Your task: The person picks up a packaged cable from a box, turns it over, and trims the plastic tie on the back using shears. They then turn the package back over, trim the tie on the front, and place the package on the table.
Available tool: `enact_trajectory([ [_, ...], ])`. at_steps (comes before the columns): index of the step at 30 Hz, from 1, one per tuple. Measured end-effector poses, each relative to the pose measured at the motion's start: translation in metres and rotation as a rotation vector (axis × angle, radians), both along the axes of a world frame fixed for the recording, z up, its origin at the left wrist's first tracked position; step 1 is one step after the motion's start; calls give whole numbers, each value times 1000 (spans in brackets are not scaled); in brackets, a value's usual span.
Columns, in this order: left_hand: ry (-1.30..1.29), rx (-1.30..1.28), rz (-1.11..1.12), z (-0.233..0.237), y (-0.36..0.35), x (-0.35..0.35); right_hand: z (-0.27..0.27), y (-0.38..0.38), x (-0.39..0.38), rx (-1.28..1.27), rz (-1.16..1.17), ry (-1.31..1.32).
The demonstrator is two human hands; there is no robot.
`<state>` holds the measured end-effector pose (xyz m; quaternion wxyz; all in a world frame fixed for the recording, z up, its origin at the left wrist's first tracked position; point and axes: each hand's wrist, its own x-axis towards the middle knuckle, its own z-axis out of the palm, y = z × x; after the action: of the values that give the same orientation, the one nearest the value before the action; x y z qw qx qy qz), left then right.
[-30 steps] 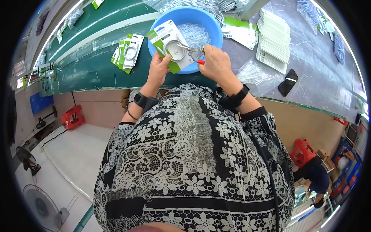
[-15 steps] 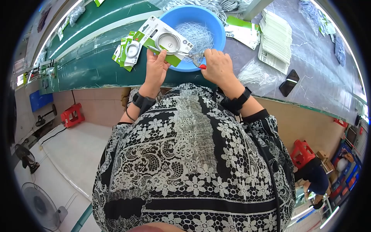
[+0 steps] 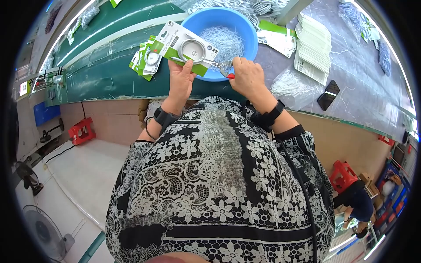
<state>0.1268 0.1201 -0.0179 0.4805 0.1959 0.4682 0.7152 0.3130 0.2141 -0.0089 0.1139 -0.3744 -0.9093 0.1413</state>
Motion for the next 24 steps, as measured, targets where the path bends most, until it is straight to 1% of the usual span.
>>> enact_trajectory([
  [4,65,-73,18,-2,-3,4,-5,-6,-5,-61,-38,-58],
  [8,144,-27,87,-22,-6,8,-9,-9,-12,-94,-44,-152],
  [10,176,-56,91,-28,-9,6,-7,-8,-14,-119,-27,-182],
  [13,239,-113,97,-20,-9,5,-6,-1,-19,-171,7,-243],
  [16,-126,-2,142,-12,-5,-2,-14,10,-25,-463,59,-153],
  [17,-126,-1,146,-13,-5,-5,-19,11,-30,-462,63,-153],
  [20,-230,1,141,-17,-6,-12,-39,5,-48,-612,-103,522],
  [21,-230,-2,142,-15,-6,-12,-37,7,-54,-615,-103,521],
  [24,-319,9,117,-10,-8,-10,-28,12,-69,-466,-23,727],
])
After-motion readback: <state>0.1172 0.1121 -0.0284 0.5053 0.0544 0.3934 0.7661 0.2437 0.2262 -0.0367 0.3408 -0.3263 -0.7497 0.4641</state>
